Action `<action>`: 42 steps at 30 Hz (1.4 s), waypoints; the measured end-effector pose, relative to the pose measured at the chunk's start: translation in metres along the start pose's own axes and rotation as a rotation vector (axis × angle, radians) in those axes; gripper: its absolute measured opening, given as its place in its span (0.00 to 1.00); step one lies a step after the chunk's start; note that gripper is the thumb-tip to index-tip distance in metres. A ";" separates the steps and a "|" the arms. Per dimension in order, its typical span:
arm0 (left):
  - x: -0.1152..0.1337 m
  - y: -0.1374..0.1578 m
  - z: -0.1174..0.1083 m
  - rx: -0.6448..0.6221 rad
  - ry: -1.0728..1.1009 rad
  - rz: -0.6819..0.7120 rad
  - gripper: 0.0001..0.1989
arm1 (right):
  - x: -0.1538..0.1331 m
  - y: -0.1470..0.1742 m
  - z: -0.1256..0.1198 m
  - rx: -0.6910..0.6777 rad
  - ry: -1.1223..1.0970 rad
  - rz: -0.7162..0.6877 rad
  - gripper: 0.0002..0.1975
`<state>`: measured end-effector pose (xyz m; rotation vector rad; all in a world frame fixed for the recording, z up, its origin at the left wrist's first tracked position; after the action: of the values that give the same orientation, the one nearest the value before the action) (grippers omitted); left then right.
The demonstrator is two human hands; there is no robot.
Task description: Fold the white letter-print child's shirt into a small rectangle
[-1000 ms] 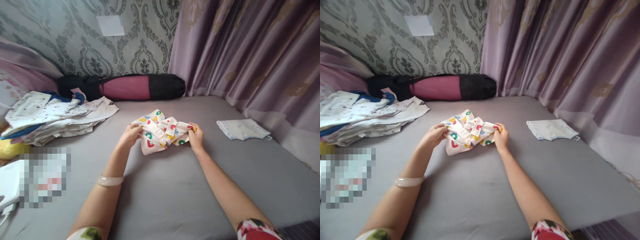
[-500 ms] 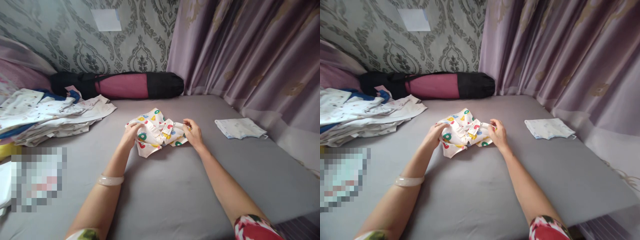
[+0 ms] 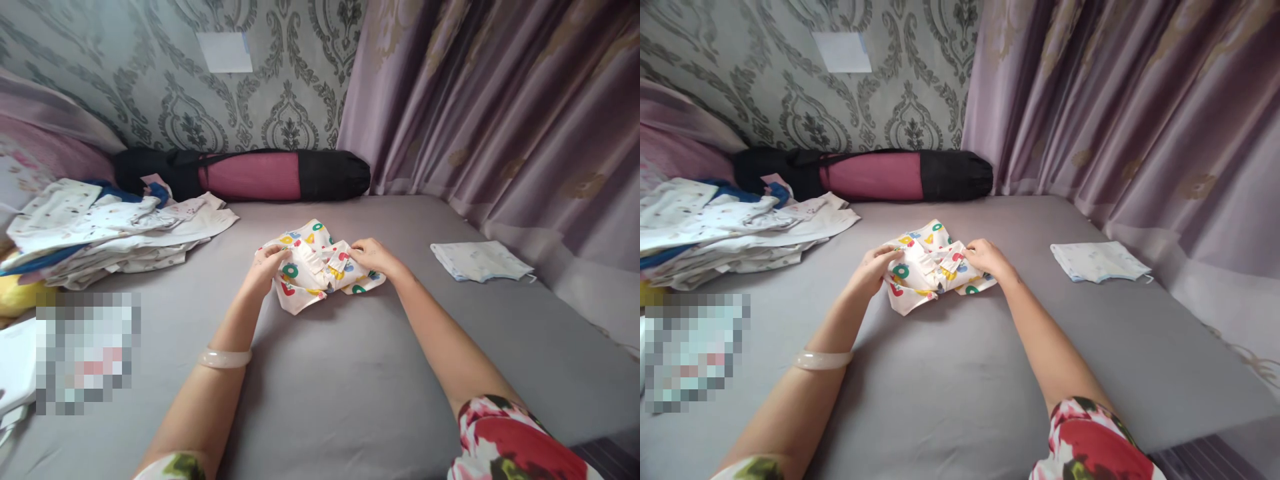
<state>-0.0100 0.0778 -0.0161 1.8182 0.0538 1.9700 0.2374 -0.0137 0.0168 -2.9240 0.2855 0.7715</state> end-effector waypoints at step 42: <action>0.289 0.164 0.018 0.301 -0.779 1.305 0.11 | -0.114 0.072 -0.256 0.543 -0.322 -0.468 0.16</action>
<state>-0.0495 0.0282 0.3104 3.1269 -1.4623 1.6778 0.2472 -0.1039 0.2914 -2.1908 -0.1879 0.8922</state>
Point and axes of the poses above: each hand's wrist, its own y-axis away from the middle knuckle, its own z-axis out of the palm, x = y × z, the point moved 8 cm from there along -y, towards the middle knuckle, and after that the axes turned 6 degrees about -z, right-handed, at the moved point
